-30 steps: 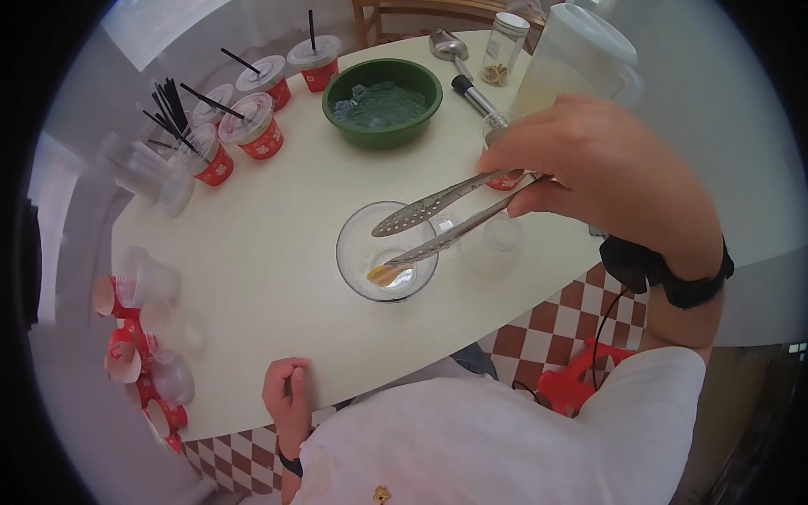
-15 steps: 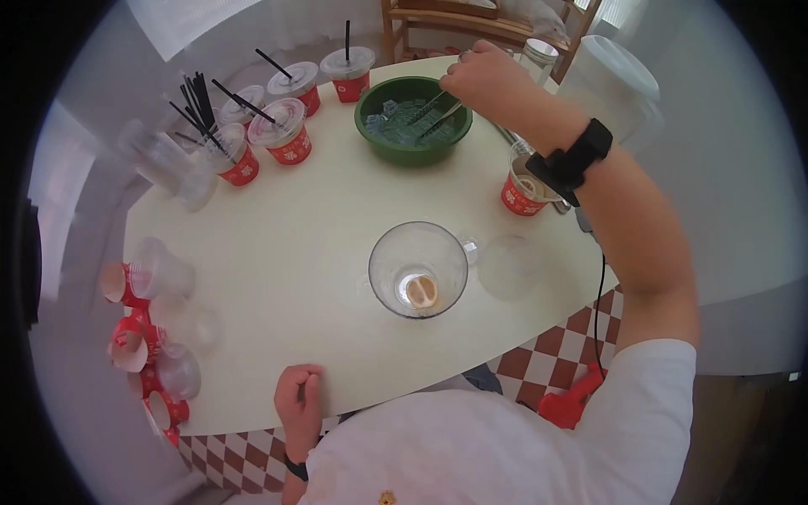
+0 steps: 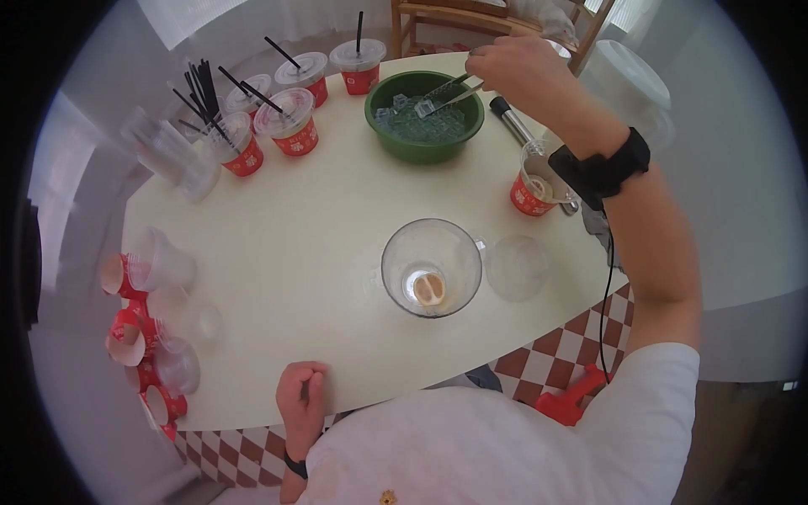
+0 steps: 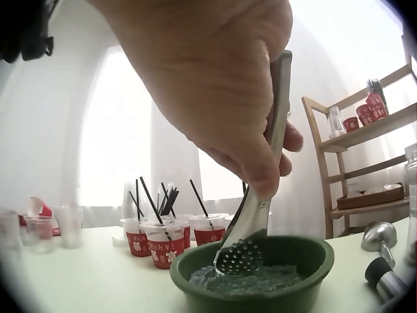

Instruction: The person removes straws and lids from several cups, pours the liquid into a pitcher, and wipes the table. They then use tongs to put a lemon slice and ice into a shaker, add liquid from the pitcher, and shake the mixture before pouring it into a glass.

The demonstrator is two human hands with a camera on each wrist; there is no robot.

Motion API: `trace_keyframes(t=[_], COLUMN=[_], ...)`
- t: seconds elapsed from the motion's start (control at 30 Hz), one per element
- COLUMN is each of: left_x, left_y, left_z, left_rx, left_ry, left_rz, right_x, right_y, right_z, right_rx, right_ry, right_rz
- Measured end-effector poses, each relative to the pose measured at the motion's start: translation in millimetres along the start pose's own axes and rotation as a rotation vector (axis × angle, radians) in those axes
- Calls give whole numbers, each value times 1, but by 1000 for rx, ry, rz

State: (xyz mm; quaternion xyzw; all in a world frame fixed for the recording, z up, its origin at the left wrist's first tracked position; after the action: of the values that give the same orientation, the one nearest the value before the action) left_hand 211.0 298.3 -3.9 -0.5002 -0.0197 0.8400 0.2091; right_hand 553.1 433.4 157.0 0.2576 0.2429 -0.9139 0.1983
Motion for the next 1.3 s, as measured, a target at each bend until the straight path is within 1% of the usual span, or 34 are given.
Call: trace_keyframes(t=[0.07, 0.13, 0.2, 0.3, 0.43, 0.5, 0.53, 0.63, 0.73, 0.8, 0.87, 0.93, 1.0, 1.1, 1.23, 1.3], left_x=[0, 1, -1, -3, -2, -2, -2, -1, -2, -4, -5, -5, -4, -3, -4, -4], left_y=[1, 1, 0, -2, -1, 0, 0, 0, 0, -1, -1, -1, -2, -1, -3, -2], left_z=[0, -1, -1, -3, -3, -2, -2, -1, -2, -2, -1, -1, 0, 2, 3, 3], left_rx=[4, 5, 11, 18, 14, 15, 13, 17, 14, 14, 14, 8, 13, 2, 8, 8], left_ry=[3, 16, -9, -32, -27, -35, -38, -48, -45, -48, -54, -59, -61, -43, -19, -20], left_rz=[4, 11, 6, -11, -2, 1, 2, 2, -5, -12, -15, -14, -6, -11, -38, -45], right_x=[-19, -16, 5, 55, 107, 123, 126, 106, 47, 5, -9, -12, -7, 7, 23, 22], right_y=[12, 24, 35, 44, 47, 47, 46, 40, 27, 16, 0, -17, -35, -58, -78, -81], right_z=[40, 84, 116, 144, 137, 126, 125, 124, 125, 102, 47, 0, -43, -73, -85, -98], right_rx=[41, 35, 64, 132, 283, 342, 330, 340, 178, 76, 159, 114, 167, 146, 125, 245], right_ry=[-118, -242, -245, -353, -275, -251, -308, -360, -385, -235, -82, -3, 100, 189, 201, 212], right_rz=[-161, -194, -77, 126, 190, 238, 249, 201, 5, -221, -176, -122, -82, 1, 37, 29])
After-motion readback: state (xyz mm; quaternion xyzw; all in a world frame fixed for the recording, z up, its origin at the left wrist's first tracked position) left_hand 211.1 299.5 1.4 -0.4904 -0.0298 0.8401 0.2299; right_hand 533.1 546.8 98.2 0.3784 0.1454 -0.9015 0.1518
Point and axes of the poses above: each hand's wrist, its own y-axis away from the middle knuckle, its own z-axis out of the back of the hand, x = y × z, the point moved 10 cm from there along -y, towards the middle knuckle, and after that the axes turned 1 degree about z, right-handed, at the moved point
